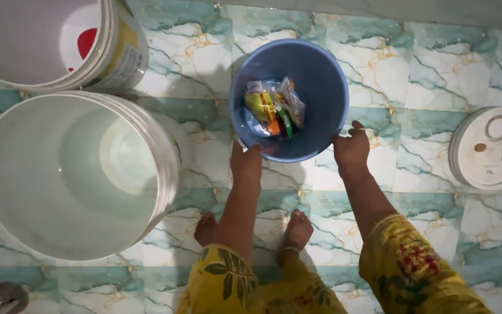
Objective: The person picks up a small yellow and white packet from the bathroom floor, opens it, and places it into a blue bucket. They then pick up a second similar packet and place it into the same bucket.
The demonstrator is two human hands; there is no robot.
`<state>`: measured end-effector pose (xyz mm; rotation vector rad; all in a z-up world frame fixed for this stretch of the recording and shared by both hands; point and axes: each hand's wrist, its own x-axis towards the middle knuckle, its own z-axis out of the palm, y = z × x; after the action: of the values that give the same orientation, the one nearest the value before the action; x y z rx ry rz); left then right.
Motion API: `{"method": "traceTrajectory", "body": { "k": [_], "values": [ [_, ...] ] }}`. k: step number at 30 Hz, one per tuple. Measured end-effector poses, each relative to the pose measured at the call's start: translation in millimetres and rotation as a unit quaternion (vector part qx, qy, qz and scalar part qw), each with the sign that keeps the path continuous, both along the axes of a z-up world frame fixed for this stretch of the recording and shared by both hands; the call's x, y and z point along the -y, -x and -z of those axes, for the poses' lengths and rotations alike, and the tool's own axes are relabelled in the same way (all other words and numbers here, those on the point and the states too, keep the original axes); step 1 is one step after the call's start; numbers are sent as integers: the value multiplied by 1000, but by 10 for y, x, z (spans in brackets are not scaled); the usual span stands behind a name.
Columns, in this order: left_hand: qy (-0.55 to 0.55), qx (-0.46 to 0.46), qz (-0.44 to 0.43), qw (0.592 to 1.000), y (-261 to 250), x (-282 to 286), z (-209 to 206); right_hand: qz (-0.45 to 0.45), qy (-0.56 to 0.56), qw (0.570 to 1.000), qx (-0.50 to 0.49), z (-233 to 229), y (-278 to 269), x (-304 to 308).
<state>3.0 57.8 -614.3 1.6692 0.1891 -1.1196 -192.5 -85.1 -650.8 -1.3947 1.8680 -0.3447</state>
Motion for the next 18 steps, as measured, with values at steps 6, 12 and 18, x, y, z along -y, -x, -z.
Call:
{"method": "traceTrajectory", "body": {
  "k": [6,12,18],
  "values": [
    [-27,31,40,998,25,19,-121,8,-52,986,159,117,77,-44],
    [-35,34,45,998,49,50,-122,11,-107,971,212,126,64,2],
    [-53,-18,29,998,35,59,-75,14,-190,963,192,-4,36,1]
  ]
}}
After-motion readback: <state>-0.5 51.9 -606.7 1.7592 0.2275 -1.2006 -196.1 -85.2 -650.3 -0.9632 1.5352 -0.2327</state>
